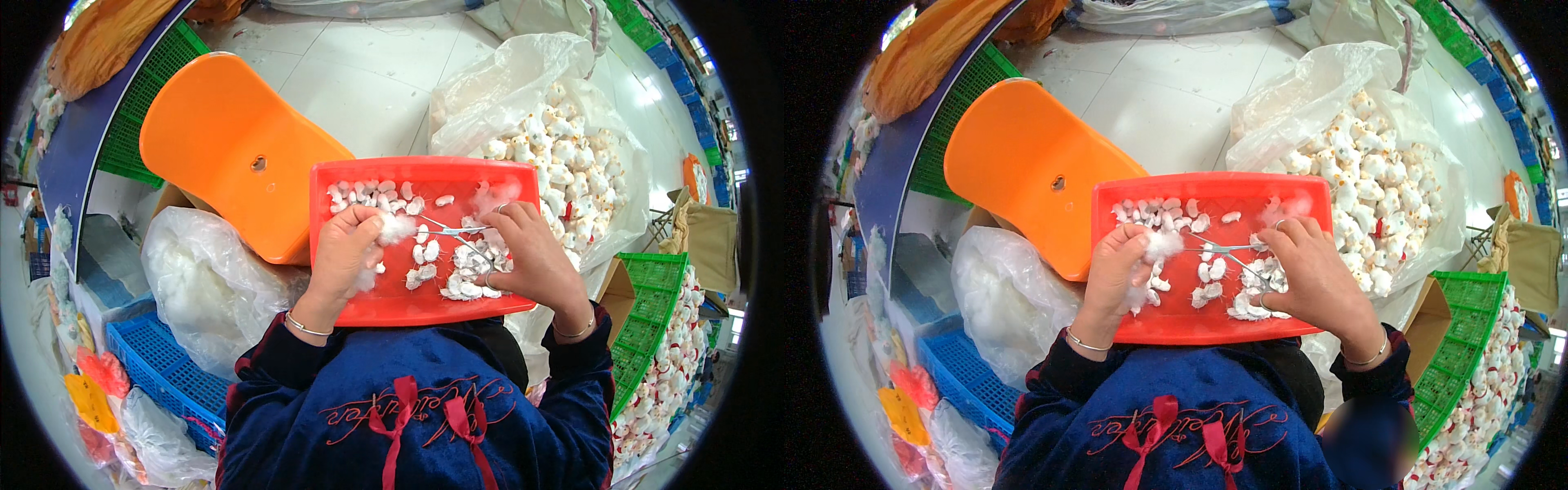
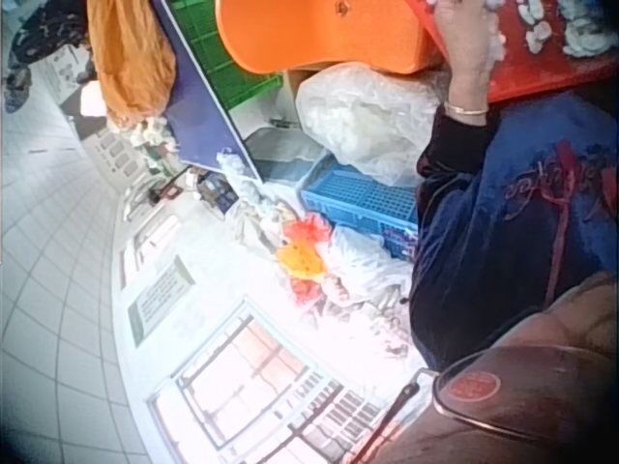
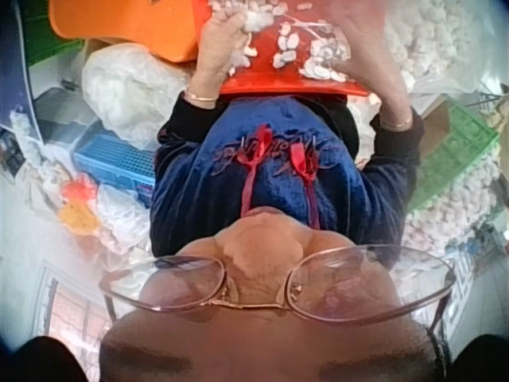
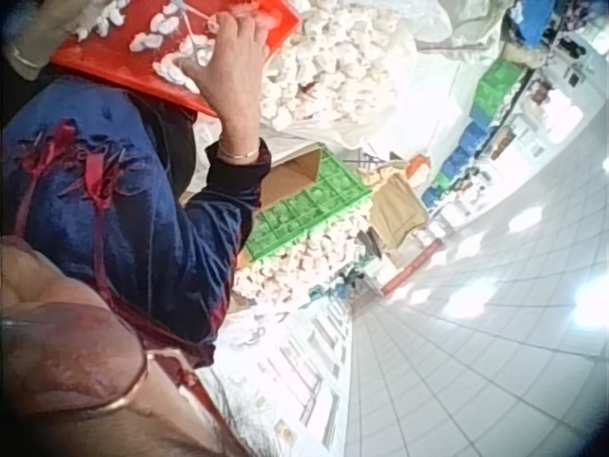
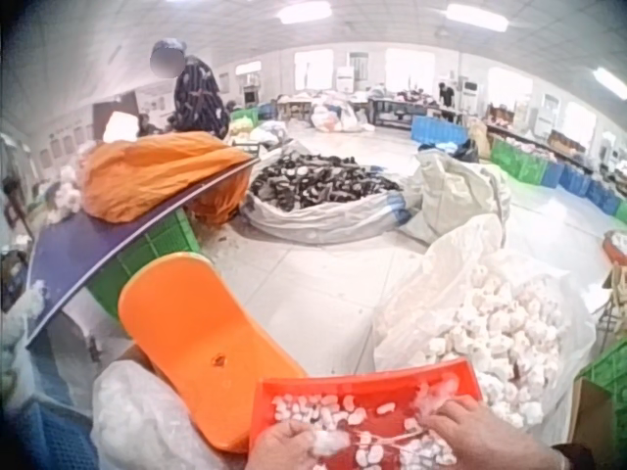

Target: The person sits with a red tray on their lap and uses scissors to trim small white cotton pieces, placing trimmed bits into the tray. The person then stands, walks to a nearby table, and retrieves a roll of white tape from a container.

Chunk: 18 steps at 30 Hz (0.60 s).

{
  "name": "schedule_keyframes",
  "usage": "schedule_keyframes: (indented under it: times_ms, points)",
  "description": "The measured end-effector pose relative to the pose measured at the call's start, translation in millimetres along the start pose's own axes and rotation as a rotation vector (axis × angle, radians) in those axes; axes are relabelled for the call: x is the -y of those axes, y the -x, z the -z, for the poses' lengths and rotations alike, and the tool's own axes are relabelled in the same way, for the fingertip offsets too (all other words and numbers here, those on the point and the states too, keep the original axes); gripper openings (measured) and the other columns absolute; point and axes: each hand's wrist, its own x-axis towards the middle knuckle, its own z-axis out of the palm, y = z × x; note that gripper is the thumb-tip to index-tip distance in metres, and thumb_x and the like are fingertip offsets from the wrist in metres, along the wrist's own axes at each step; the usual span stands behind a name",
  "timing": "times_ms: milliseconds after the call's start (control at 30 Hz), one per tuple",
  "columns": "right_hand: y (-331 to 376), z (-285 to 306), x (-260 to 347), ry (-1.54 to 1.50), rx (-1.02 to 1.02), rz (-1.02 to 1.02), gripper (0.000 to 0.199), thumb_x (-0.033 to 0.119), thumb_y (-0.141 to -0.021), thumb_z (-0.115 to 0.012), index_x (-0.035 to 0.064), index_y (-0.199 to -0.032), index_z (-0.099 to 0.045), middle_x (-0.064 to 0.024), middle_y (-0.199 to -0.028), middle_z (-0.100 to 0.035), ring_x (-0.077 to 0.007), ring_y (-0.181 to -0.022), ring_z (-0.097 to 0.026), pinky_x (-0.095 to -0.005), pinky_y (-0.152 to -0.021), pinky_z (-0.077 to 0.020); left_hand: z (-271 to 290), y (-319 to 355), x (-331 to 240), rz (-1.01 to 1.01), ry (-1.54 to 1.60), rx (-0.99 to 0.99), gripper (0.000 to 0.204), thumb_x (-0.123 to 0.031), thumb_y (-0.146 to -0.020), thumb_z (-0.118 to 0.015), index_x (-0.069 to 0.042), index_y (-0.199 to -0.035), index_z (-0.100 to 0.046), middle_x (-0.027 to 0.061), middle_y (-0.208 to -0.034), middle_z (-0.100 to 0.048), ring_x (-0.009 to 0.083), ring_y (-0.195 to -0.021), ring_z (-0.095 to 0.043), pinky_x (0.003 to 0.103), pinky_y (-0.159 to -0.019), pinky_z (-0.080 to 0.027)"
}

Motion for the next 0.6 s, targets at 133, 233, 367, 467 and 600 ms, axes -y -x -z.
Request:
schedule_keyframes:
  times_ms: [133,233,367,467,600]
  points:
    - [2.2,-28.5,6.0,-0.100,-0.033,0.044,0.077,0.028,-0.064,-0.090,0.0026,-0.129,-0.059,-0.0182,-0.122,-0.057,-0.0391,-0.120,-0.051,-0.0467,-0.102,-0.0434,-4.4,2.6,8.6,0.034,0.075,-0.002,0.004,-0.009,-0.099,-0.061,-0.005,-0.100,-0.062,0.0053,-0.083,-0.066,0.0043,-0.048,-0.045,0.019,-0.043,-0.037]
    - [0.7,-30.2,7.6,-0.055,-0.057,0.030,0.060,0.027,-0.069,-0.087,0.0075,-0.121,-0.065,-0.0120,-0.114,-0.061,-0.0327,-0.114,-0.055,-0.0439,-0.093,-0.0433,-6.6,2.2,15.1,0.013,0.067,0.006,0.008,-0.012,-0.100,-0.062,-0.005,-0.104,-0.063,0.0069,-0.087,-0.069,0.0047,-0.047,-0.046,0.019,-0.042,-0.036]
    - [2.2,-21.6,4.0,0.008,0.001,0.021,0.038,0.025,-0.076,-0.082,0.0114,-0.110,-0.072,-0.0061,-0.101,-0.065,-0.0264,-0.103,-0.059,-0.0410,-0.084,-0.0414,-11.1,4.8,11.6,0.018,-0.075,-0.038,0.014,-0.013,-0.100,-0.063,-0.003,-0.110,-0.065,0.0096,-0.084,-0.070,0.0057,-0.051,-0.050,0.018,-0.045,-0.040]
    - [1.5,-12.4,6.1,0.021,0.033,0.034,0.031,0.024,-0.078,-0.079,0.0115,-0.106,-0.074,-0.0059,-0.093,-0.065,-0.0260,-0.095,-0.060,-0.0414,-0.082,-0.0415,-23.5,8.2,7.0,0.011,-0.130,-0.048,0.015,-0.012,-0.099,-0.065,-0.002,-0.110,-0.067,0.0081,-0.084,-0.070,0.0045,-0.053,-0.050,0.017,-0.048,-0.041]
    - [-0.1,-2.8,11.1,0.051,0.052,0.066,0.030,0.024,-0.078,-0.078,0.0116,-0.105,-0.074,-0.0063,-0.090,-0.064,-0.0265,-0.092,-0.060,-0.0413,-0.080,-0.0421,-14.5,9.2,4.7,-0.016,-0.168,-0.017,0.016,-0.010,-0.098,-0.066,0.000,-0.109,-0.069,0.0064,-0.084,-0.070,0.0026,-0.057,-0.049,0.016,-0.052,-0.040]
